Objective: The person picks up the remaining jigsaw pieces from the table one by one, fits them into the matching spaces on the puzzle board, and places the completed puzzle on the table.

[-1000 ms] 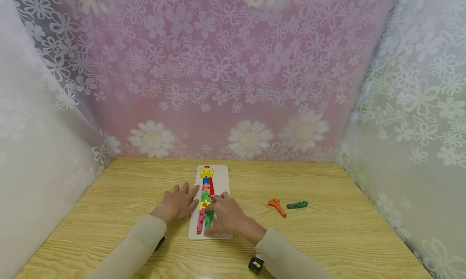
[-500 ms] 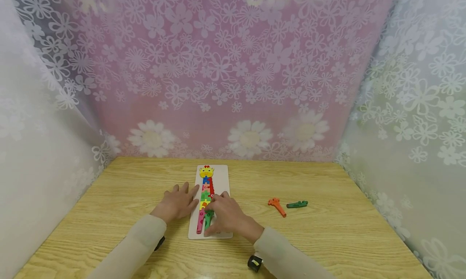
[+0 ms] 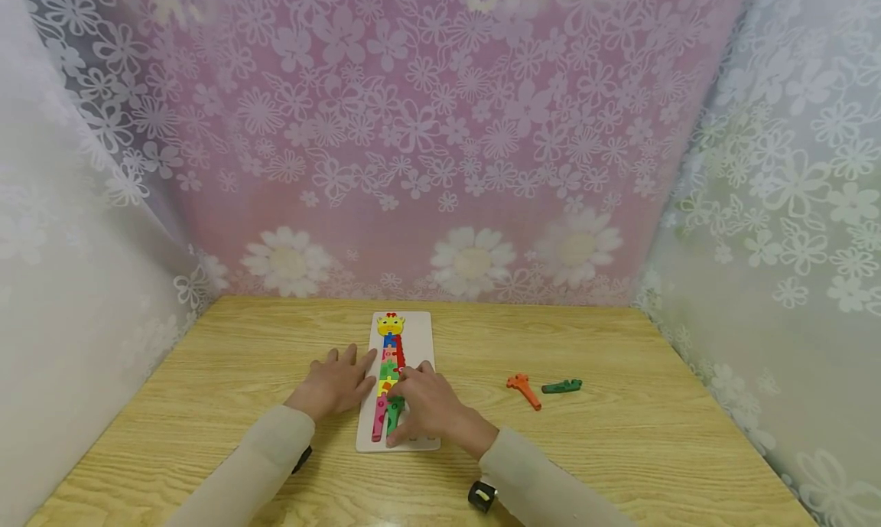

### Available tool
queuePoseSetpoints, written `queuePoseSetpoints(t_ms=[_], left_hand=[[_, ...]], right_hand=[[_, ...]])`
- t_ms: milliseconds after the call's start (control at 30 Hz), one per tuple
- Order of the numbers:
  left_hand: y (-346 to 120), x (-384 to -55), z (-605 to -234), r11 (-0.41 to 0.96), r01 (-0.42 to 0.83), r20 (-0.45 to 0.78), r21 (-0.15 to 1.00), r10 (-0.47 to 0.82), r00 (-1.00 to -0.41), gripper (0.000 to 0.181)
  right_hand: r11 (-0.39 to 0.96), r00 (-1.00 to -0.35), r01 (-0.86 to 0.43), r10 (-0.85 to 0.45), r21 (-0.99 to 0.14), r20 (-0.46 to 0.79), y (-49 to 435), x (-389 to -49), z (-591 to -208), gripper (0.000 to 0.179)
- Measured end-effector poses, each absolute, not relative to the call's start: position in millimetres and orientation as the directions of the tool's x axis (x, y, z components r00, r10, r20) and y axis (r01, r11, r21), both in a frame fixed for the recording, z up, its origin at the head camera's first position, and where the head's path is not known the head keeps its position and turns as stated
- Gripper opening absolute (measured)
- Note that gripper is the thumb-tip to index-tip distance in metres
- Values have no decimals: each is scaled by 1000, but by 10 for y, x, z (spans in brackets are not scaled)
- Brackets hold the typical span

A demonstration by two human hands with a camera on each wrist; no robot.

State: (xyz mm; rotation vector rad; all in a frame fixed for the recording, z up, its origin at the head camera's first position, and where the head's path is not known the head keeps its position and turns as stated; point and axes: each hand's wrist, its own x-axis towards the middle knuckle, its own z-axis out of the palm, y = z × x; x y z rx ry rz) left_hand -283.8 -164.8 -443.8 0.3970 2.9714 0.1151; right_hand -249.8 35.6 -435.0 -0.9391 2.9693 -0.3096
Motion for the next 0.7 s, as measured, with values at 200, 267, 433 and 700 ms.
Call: queuePoseSetpoints(t_ms=[200, 267, 433, 700], left_hand=[[-1649, -2834, -4434, 963, 250, -137, 97, 262, -955, 61], [-1649, -2833, -4436, 964, 249, -140, 97, 261, -955, 61], [-1649, -2824, -4432, 963, 249, -140, 102, 262, -955, 60], [-1651, -2824, -4417, 962, 258, -132, 90, 268, -954, 60]], right_hand=[[802, -822, -565, -568, -192, 44, 355, -2489, -4340, 62], [802, -822, -564, -568, -195, 42, 360, -2489, -4340, 63], [800, -818, -570, -574, -189, 39, 395, -2490, -4317, 64], [772, -799, -588, -602, -242, 21, 584, -2551, -4222, 63]])
